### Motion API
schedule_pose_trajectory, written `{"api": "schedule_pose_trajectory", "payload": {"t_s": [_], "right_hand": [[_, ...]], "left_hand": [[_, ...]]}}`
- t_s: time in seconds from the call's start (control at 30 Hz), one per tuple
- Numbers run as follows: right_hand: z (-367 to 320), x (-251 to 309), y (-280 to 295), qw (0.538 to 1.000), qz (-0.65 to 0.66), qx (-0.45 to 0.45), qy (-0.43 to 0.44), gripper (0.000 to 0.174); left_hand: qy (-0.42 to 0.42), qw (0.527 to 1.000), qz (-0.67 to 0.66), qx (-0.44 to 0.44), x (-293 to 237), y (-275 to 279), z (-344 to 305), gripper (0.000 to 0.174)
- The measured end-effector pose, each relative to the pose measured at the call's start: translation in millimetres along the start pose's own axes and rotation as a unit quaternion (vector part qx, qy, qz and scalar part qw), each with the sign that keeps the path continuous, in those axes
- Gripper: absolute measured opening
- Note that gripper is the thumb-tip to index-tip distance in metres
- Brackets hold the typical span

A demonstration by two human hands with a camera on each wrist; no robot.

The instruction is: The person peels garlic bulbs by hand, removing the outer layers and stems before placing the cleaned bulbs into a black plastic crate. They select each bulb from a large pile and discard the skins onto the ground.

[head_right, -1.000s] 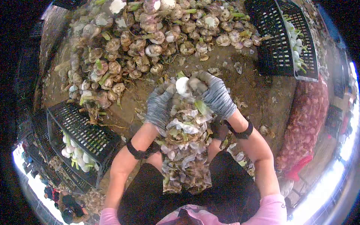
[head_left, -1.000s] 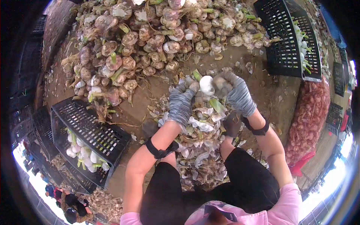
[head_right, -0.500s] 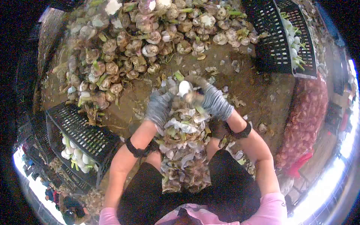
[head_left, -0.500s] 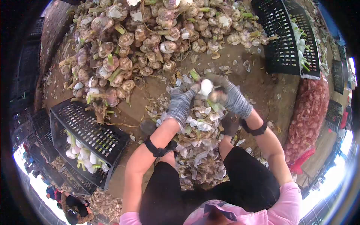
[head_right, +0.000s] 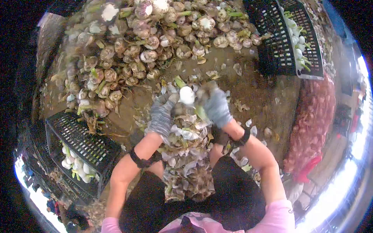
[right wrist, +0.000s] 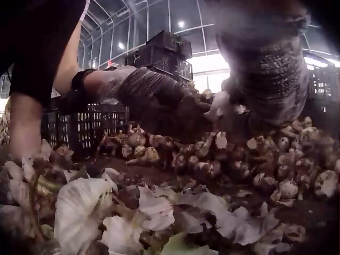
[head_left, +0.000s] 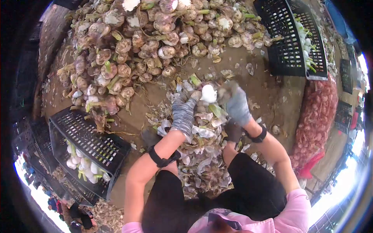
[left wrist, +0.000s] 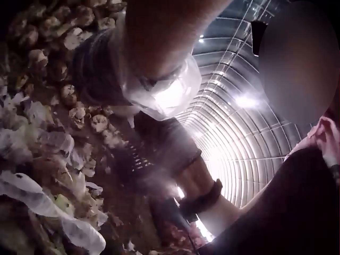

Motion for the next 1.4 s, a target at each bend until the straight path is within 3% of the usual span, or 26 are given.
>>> {"api": "schedule_pose_trajectory", "payload": {"t_s": [0.03, 0.13, 0.17, 0.2, 0.27, 0.3, 0.33, 0.4, 0.43, 0.47, 0.53, 0.6, 0.63, 0.67, 0.73, 0.83, 0.97, 1.07, 1.13, 1.17, 1.2, 1.23, 1.27, 1.33, 1.37, 1.4], "right_hand": [[4.9, -19.1, 2.2, 0.997, 0.027, -0.018, -0.074, 0.020], [8.8, -70.6, -5.2, 0.975, 0.202, 0.028, -0.088, 0.029], [-2.8, -36.9, -9.1, 0.908, 0.374, 0.072, -0.177, 0.039], [-5.1, -14.2, -2.3, 0.909, 0.372, 0.073, -0.175, 0.039], [-7.1, 32.9, -1.6, 0.930, 0.281, 0.235, 0.033, 0.048], [-9.4, 14.7, -5.2, 0.860, 0.428, 0.240, -0.137, 0.054], [-6.4, 6.0, 2.2, 0.860, 0.429, 0.240, -0.134, 0.054], [12.1, -3.7, 39.3, 0.935, 0.311, 0.167, 0.029, 0.061], [18.2, 2.0, 67.2, 0.849, 0.521, 0.092, -0.010, 0.065], [22.9, 11.1, 94.3, 0.713, 0.700, 0.011, -0.048, 0.071], [34.7, 47.6, 124.4, 0.570, 0.774, 0.227, 0.158, 0.078], [52.5, 38.4, 121.9, 0.659, 0.706, 0.219, 0.139, 0.081], [71.2, 6.4, 112.2, 0.801, 0.579, 0.137, 0.064, 0.065], [90.1, -15.8, 92.5, 0.894, 0.433, 0.114, 0.035, 0.062], [124.5, -42.1, 42.2, 0.981, 0.180, 0.067, 0.026, 0.055], [172.6, -61.0, -4.8, 0.969, -0.236, -0.067, -0.025, 0.035], [178.7, -45.2, -15.8, 0.936, -0.320, -0.146, 0.002, 0.033], [176.0, -57.3, -10.0, 0.942, -0.327, -0.076, -0.014, 0.033], [161.2, -63.9, -5.4, 0.950, -0.300, -0.070, -0.050, 0.032], [154.9, -85.3, -8.1, 0.988, -0.136, -0.069, -0.037, 0.031], [144.9, -97.3, -12.6, 0.997, 0.033, -0.064, -0.024, 0.030], [107.2, -34.4, -7.4, 0.990, 0.135, -0.043, 0.004, 0.030], [84.4, -0.5, -6.5, 0.990, 0.136, -0.039, 0.004, 0.030], [55.0, 22.7, -22.8, 0.937, 0.324, 0.052, -0.120, 0.026], [50.6, 21.5, -24.8, 0.936, 0.326, 0.056, -0.121, 0.026], [47.6, 25.3, -26.3, 0.975, 0.183, 0.113, -0.059, 0.027]], "left_hand": [[0.012, 1.000, -0.026, 0.004, 1.8, -0.6, -0.2, 0.018], [0.029, 0.998, -0.062, -0.001, 5.0, -2.2, 1.1, 0.015], [0.026, 0.999, -0.035, -0.007, 6.9, -2.0, 2.9, 0.016], [0.023, 1.000, -0.009, -0.013, 7.8, -2.9, 4.2, 0.016], [0.013, 0.999, 0.037, 0.012, 5.0, -10.6, 0.6, 0.019], [0.005, 0.996, 0.085, 0.038, 3.4, -15.3, -2.1, 0.021], [0.004, 0.995, 0.087, 0.038, 3.8, -18.6, -4.1, 0.021], [-0.146, 0.984, 0.009, 0.101, -8.5, -30.4, -10.2, 0.026], [-0.090, 0.989, 0.027, 0.115, 4.0, -22.5, -5.4, 0.028], [-0.091, 0.989, 0.027, 0.115, 2.8, -20.3, -7.2, 0.028], [-0.036, 0.989, 0.050, 0.136, 3.1, -20.5, -7.4, 0.026], [-0.016, 0.989, 0.049, 0.136, 3.1, -18.0, -7.2, 0.021], [0.006, 0.990, 0.049, 0.133, 6.5, -15.6, -5.7, 0.022], [0.028, 0.990, 0.050, 0.130, 10.7, -13.5, -3.9, 0.024], [-0.005, 0.990, 0.057, 0.129, 10.5, -11.4, -1.5, 0.021], [0.016, 0.994, 0.046, 0.098, 15.0, -3.1, 0.7, 0.017], [-0.017, 0.993, 0.092, 0.078, 15.5, 4.5, 3.3, 0.016], [-0.008, 0.993, 0.092, 0.070, 15.0, 8.1, 3.6, 0.015], [-0.046, 0.990, 0.120, 0.056, 3.4, 8.9, 4.0, 0.020], [-0.046, 0.991, 0.117, 0.054, 5.5, 11.1, 10.5, 0.020], [-0.155, 0.973, 0.163, 0.045, -0.6, 13.8, 18.9, 0.029], [-0.261, 0.942, 0.208, 0.034, -8.9, 14.8, 21.3, 0.039], [-0.260, 0.942, 0.208, 0.029, -16.1, 12.3, 20.5, 0.039], [-0.313, 0.928, 0.192, 0.068, -44.1, -3.7, 7.4, 0.062], [-0.327, 0.908, 0.246, 0.092, -52.3, -6.5, 5.3, 0.067], [-0.326, 0.908, 0.248, 0.090, -53.1, -4.1, 5.7, 0.067]]}}
Point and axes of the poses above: each hand's wrist, its own z-axis towards the middle knuckle, its own y-axis out of the back of the hand, x = y × z, the point moved 5 cm from there along z, towards the middle knuckle, and after that the axes turned 3 degrees about x, right-handed, at the moved point
